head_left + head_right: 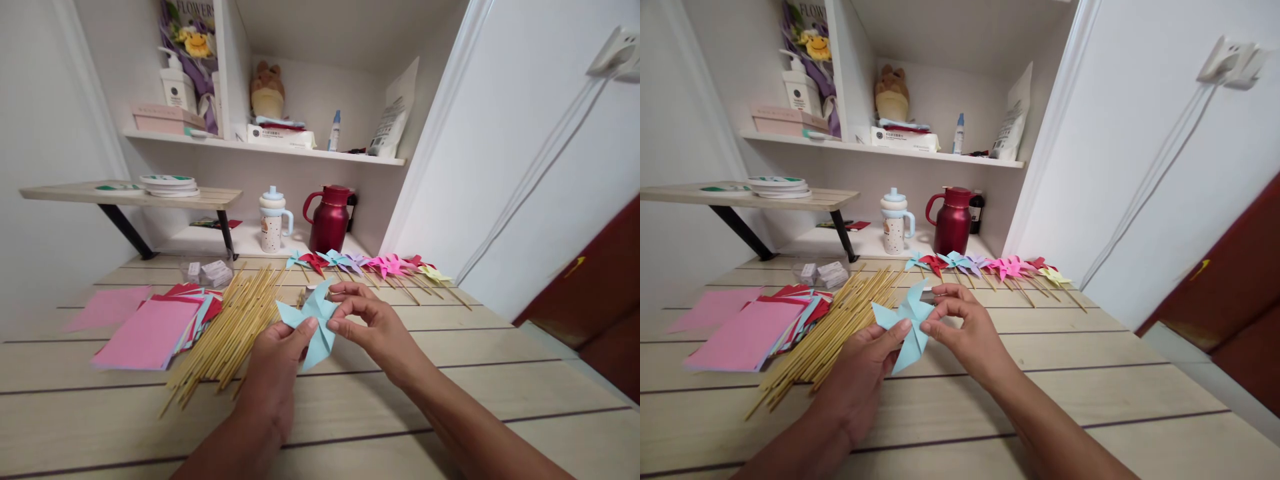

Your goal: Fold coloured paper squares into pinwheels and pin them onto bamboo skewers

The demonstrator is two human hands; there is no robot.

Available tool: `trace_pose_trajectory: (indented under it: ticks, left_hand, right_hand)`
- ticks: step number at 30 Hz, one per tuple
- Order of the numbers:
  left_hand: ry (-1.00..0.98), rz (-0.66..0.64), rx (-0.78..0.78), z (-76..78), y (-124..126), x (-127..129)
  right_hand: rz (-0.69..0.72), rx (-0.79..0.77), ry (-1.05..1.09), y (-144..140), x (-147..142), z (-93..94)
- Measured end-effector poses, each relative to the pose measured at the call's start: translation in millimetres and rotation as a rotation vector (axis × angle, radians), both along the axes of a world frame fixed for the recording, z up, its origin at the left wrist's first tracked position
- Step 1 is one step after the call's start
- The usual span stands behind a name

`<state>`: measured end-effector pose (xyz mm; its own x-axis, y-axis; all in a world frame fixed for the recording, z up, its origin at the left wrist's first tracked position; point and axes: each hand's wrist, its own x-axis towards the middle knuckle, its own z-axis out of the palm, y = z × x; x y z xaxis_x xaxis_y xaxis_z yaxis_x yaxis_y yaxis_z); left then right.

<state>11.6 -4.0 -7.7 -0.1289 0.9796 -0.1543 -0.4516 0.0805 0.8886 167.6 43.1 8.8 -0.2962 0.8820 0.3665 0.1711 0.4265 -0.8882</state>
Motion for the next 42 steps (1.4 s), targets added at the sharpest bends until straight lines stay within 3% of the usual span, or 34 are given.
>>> trace_pose_trajectory:
  ticks: [18, 42]
  left_hand:
    - [0.028, 0.008, 0.041, 1.6, -0.5, 2.8]
    - [0.088, 0.055, 0.008, 4.8, 0.9, -0.9]
  right_hand:
    - [-0.088, 0.053, 0.054, -5.8, -5.3, 0.3]
    - [-0.100, 0.050, 0.098, -3.1, -2.9, -2.1]
